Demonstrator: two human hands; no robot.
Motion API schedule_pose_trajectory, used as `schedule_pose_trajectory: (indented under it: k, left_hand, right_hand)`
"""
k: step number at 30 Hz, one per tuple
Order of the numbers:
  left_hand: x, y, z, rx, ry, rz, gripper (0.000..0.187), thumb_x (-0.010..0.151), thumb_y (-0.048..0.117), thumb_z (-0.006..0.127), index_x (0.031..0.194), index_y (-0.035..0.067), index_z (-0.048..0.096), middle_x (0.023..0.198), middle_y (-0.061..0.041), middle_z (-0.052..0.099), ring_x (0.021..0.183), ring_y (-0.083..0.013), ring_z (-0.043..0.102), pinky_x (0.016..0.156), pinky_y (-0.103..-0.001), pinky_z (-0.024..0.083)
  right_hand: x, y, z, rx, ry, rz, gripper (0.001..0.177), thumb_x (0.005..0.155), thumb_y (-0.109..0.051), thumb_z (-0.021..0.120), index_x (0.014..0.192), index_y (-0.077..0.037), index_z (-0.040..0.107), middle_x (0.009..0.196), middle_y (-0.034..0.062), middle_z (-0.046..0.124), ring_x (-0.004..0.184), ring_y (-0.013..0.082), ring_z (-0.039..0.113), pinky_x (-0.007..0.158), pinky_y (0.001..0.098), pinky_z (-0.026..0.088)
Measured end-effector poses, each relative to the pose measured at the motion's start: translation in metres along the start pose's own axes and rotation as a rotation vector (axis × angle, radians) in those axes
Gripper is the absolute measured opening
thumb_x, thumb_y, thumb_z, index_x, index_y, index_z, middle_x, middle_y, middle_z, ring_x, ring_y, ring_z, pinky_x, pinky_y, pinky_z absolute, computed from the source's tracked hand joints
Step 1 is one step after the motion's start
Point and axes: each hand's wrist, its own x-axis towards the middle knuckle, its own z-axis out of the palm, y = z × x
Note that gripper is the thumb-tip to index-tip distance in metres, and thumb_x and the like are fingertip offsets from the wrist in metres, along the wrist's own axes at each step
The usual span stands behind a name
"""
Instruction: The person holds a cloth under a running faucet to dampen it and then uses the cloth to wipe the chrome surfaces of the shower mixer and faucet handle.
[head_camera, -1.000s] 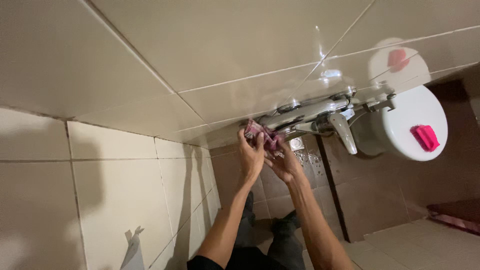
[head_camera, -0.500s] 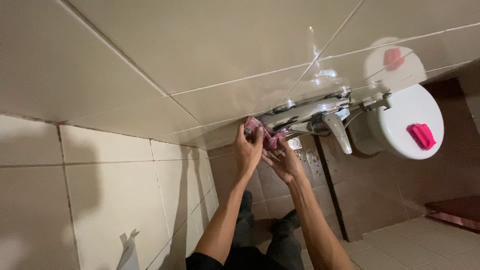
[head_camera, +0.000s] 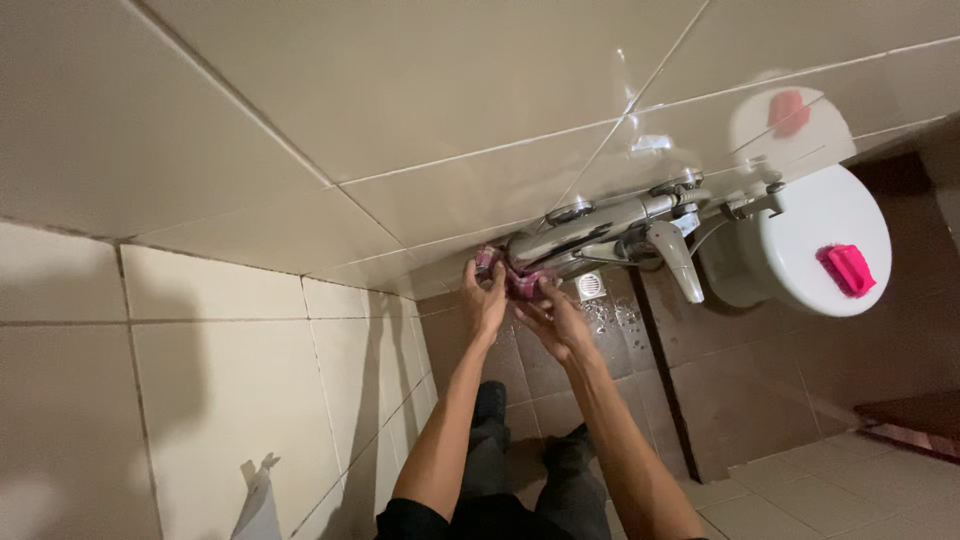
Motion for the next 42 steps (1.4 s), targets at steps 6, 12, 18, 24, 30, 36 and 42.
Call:
schedule_pose_trajectory:
  k: [6, 12, 18, 24, 30, 36, 42]
  left_hand:
    - [-0.011, 0.012, -0.012, -0.051, -0.014, 0.073, 0.058, 0.101, 0.037, 0.067, 0.144, 0.002, 0.048, 0.135, -0.018, 0.059, 0.122, -0.0301, 0.061, 0.1, -0.046, 0.051]
    - [-0.036, 0.017, -0.011, -0.294, -0.065, -0.044, 0.042, 0.099, 0.029, 0.066, 0.133, 0.004, 0.056, 0.116, -0.016, 0.071, 0.099, -0.0245, 0.072, 0.071, -0.035, 0.066]
    - [-0.055, 0.001, -0.007, -0.311, -0.067, -0.035, 0.06, 0.098, 0.034, 0.065, 0.147, 0.005, 0.046, 0.132, -0.024, 0.063, 0.106, -0.0326, 0.073, 0.079, -0.043, 0.069]
    - [-0.082, -0.004, -0.009, -0.416, -0.084, -0.12, 0.084, 0.094, 0.033, 0.067, 0.159, 0.01, 0.019, 0.158, -0.026, 0.024, 0.128, -0.0384, 0.06, 0.095, -0.044, 0.063]
    - [-0.119, 0.006, -0.005, -0.474, -0.186, -0.007, 0.067, 0.098, 0.036, 0.068, 0.149, -0.001, 0.041, 0.142, -0.034, 0.055, 0.121, -0.0395, 0.066, 0.094, -0.044, 0.064]
    - [-0.156, 0.045, 0.001, -0.518, -0.242, -0.038, 0.038, 0.099, 0.034, 0.066, 0.118, 0.003, 0.054, 0.108, -0.013, 0.063, 0.107, -0.0273, 0.066, 0.097, -0.047, 0.064]
    - [-0.19, 0.081, 0.022, -0.529, -0.378, -0.083, 0.032, 0.098, 0.034, 0.063, 0.104, 0.004, 0.054, 0.105, -0.011, 0.065, 0.101, -0.0276, 0.072, 0.092, -0.049, 0.065]
  right_hand:
    - [0.0, 0.011, -0.004, -0.05, -0.038, -0.03, 0.026, 0.104, -0.024, 0.061, 0.107, 0.001, 0.067, 0.103, 0.0211, 0.063, 0.11, 0.0343, 0.063, 0.101, 0.0524, 0.059]
    - [-0.02, 0.004, 0.001, -0.054, -0.035, -0.007, 0.028, 0.103, -0.026, 0.059, 0.112, 0.0, 0.064, 0.114, 0.0194, 0.065, 0.116, 0.0326, 0.065, 0.102, 0.0494, 0.056]
    - [-0.051, -0.003, 0.002, -0.071, 0.03, -0.051, 0.029, 0.101, -0.023, 0.059, 0.117, 0.002, 0.062, 0.117, 0.0224, 0.063, 0.119, 0.0397, 0.066, 0.105, 0.0535, 0.059]
    - [-0.076, -0.013, -0.013, -0.055, -0.079, -0.095, 0.026, 0.097, -0.027, 0.065, 0.113, -0.007, 0.064, 0.117, 0.0148, 0.061, 0.12, 0.0376, 0.062, 0.104, 0.0537, 0.056]
    - [-0.106, -0.03, -0.034, -0.039, -0.02, -0.158, 0.021, 0.096, -0.025, 0.07, 0.1, -0.008, 0.059, 0.117, 0.0129, 0.063, 0.12, 0.041, 0.063, 0.105, 0.0559, 0.057]
    - [-0.156, -0.056, -0.053, -0.061, 0.01, -0.229, 0.024, 0.094, -0.022, 0.068, 0.114, -0.012, 0.061, 0.114, 0.0086, 0.064, 0.114, 0.0314, 0.062, 0.108, 0.0604, 0.053]
    - [-0.195, -0.085, -0.098, -0.082, -0.032, -0.336, 0.031, 0.095, -0.018, 0.067, 0.122, -0.009, 0.055, 0.115, 0.0072, 0.065, 0.114, 0.0299, 0.067, 0.11, 0.0631, 0.052]
